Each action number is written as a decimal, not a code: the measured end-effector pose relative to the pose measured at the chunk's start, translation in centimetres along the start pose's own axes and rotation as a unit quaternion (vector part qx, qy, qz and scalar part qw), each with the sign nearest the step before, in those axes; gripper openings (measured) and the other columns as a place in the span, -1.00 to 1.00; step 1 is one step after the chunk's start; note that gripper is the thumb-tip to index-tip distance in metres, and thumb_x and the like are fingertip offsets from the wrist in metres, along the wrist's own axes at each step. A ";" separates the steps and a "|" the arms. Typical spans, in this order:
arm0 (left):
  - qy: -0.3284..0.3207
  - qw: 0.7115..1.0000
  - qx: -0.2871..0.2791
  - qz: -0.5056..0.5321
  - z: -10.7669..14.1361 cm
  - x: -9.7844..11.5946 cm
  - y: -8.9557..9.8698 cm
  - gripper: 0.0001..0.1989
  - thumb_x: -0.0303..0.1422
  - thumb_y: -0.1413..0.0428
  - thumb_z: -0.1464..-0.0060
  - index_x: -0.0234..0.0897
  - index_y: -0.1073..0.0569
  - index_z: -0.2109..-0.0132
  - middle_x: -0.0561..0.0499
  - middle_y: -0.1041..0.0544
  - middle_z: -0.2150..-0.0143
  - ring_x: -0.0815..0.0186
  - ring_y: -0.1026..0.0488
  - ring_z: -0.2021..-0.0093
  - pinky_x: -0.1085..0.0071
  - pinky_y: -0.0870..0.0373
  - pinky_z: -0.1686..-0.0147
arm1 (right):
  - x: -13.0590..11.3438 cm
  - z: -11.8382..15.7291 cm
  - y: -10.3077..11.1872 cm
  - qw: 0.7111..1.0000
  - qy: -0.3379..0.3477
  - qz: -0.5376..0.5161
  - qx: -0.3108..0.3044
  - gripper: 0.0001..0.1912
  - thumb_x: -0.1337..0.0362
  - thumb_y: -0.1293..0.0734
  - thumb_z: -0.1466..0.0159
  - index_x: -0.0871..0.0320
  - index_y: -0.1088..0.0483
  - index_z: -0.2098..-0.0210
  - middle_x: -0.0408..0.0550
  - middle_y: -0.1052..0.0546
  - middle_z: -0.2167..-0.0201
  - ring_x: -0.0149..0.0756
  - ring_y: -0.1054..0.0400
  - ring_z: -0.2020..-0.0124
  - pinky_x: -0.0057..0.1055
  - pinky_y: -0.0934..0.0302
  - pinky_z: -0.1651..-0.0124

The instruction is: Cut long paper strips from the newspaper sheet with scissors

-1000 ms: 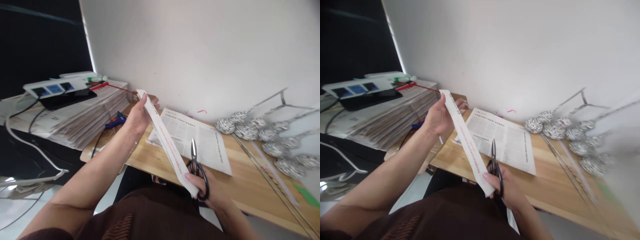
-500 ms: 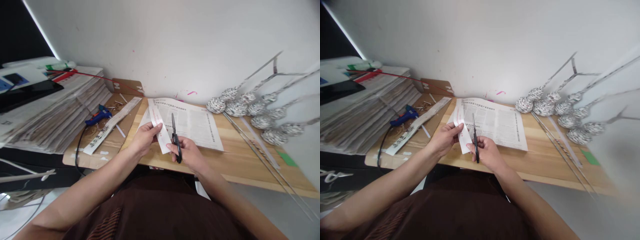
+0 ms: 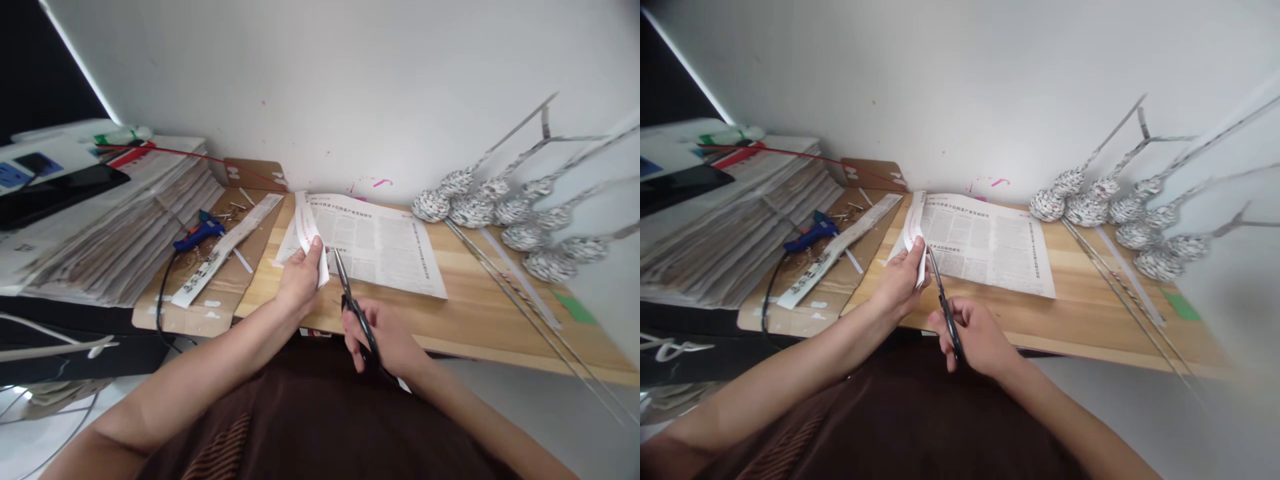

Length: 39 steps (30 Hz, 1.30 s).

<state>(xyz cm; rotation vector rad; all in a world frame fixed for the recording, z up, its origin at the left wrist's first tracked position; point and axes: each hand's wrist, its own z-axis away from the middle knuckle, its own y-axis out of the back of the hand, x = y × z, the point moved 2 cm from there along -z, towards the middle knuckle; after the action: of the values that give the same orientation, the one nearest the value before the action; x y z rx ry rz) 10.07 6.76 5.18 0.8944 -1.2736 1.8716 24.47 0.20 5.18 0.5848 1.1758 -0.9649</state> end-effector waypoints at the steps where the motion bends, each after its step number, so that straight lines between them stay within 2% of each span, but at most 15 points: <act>1: -0.007 1.000 0.006 0.006 -0.2 0.6 -0.1 -0.65 -0.06 -0.24 -0.17 -0.24 -0.42 0.35 0.17 -0.32 0.63 0.46 -0.23 0.64 0.49 -0.19 0.57 | 0.2 0.7 -0.1 1.000 -0.004 0.002 -0.018 -0.49 -0.19 -0.40 -0.21 0.10 -0.21 0.44 -0.26 -0.41 0.67 -0.46 -0.28 0.75 -0.54 -0.02 0.67; 4: -0.019 0.999 0.022 0.020 -0.7 2.0 -0.8 -0.65 -0.09 -0.18 -0.23 -0.25 -0.39 0.37 0.18 -0.26 0.66 0.47 -0.17 0.67 0.49 -0.08 0.64 | 0.4 2.4 -0.2 0.997 0.036 0.032 -0.060 -0.39 -0.35 -0.28 -0.24 0.12 -0.25 0.39 -0.21 -0.41 0.61 -0.46 -0.28 0.67 -0.51 -0.05 0.58; 6: -0.021 0.999 0.026 0.026 -0.8 2.4 -1.3 -0.66 -0.12 -0.14 -0.28 -0.26 -0.38 0.36 0.19 -0.25 0.66 0.47 -0.15 0.68 0.51 -0.04 0.66 | 0.2 3.2 -0.2 0.995 0.050 0.044 -0.074 -0.34 -0.39 -0.27 -0.21 0.14 -0.27 0.35 -0.20 -0.38 0.56 -0.47 -0.25 0.61 -0.49 -0.08 0.52; 11: -0.031 0.998 0.031 0.040 -0.7 2.2 -2.3 -0.68 -0.16 -0.08 -0.33 -0.27 -0.38 0.33 0.20 -0.25 0.64 0.49 -0.13 0.68 0.54 0.00 0.66 | -0.4 3.6 -0.5 0.996 0.035 0.069 -0.050 -0.36 -0.35 -0.37 -0.16 0.14 -0.27 0.31 -0.26 -0.29 0.54 -0.45 -0.23 0.54 -0.48 -0.06 0.48; 18: -0.045 0.997 0.034 0.052 -0.8 1.8 -2.3 -0.69 -0.22 -0.06 -0.35 -0.28 -0.39 0.35 0.19 -0.30 0.60 0.50 -0.12 0.65 0.52 -0.17 0.51 | -0.1 2.6 -0.6 0.997 0.025 0.055 -0.041 -0.36 -0.35 -0.34 -0.20 0.15 -0.24 0.35 -0.24 -0.32 0.56 -0.44 -0.24 0.58 -0.46 -0.08 0.49; 25: -0.099 0.994 0.024 0.032 -1.2 0.9 -2.0 -0.64 -0.06 -0.19 -0.22 -0.26 -0.40 0.34 0.17 -0.34 0.55 0.46 -0.24 0.56 0.49 -0.25 0.43 | -0.6 2.2 -0.5 0.998 0.018 0.045 -0.049 -0.32 -0.40 -0.26 -0.22 0.16 -0.26 0.33 -0.19 -0.38 0.52 -0.44 -0.29 0.59 -0.47 -0.08 0.50; 29: -0.140 0.990 0.004 0.020 -1.4 0.0 -1.7 -0.58 0.03 -0.22 -0.13 -0.26 -0.42 0.31 0.11 -0.43 0.48 0.41 -0.37 0.47 0.47 -0.33 0.38 | -0.1 1.8 -0.3 0.997 0.042 0.033 -0.056 -0.36 -0.35 -0.23 -0.29 0.17 -0.28 0.31 -0.17 -0.40 0.49 -0.46 -0.33 0.55 -0.49 -0.08 0.47; 33: -0.194 0.981 -0.021 -0.019 -1.2 -0.9 -1.5 -0.56 0.06 -0.15 -0.18 -0.26 -0.48 0.15 -0.04 -0.59 0.27 0.28 -0.54 0.24 0.40 -0.45 0.20 | 0.6 1.2 -0.5 0.996 0.063 -0.005 -0.062 -0.34 -0.37 -0.14 -0.32 0.17 -0.28 0.24 -0.13 -0.43 0.44 -0.42 -0.37 0.51 -0.48 -0.07 0.47; 36: -0.231 0.970 -0.034 -0.072 -1.0 -1.3 -1.2 -0.58 0.02 -0.09 -0.26 -0.25 -0.48 0.03 -0.10 -0.63 0.09 0.22 -0.57 0.07 0.34 -0.46 0.03 | 0.7 0.9 -0.8 0.996 0.059 -0.034 -0.051 -0.31 -0.40 -0.12 -0.30 0.16 -0.28 0.22 -0.14 -0.41 0.44 -0.41 -0.36 0.52 -0.47 -0.03 0.48; 39: -0.261 0.959 -0.030 -0.106 -1.0 -1.5 -0.9 -0.59 -0.01 -0.05 -0.30 -0.25 -0.48 -0.02 -0.12 -0.62 0.03 0.20 -0.56 -0.01 0.30 -0.42 -0.07 | 0.5 0.8 -1.1 0.996 0.063 -0.049 -0.036 -0.29 -0.43 -0.09 -0.29 0.15 -0.27 0.25 -0.15 -0.39 0.46 -0.42 -0.34 0.54 -0.46 -0.01 0.49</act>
<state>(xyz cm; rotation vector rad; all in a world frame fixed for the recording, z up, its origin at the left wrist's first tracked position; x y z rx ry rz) 11.42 7.72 4.01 1.4938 -1.4556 1.4674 23.94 -1.17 5.06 0.5398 1.3561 -0.9763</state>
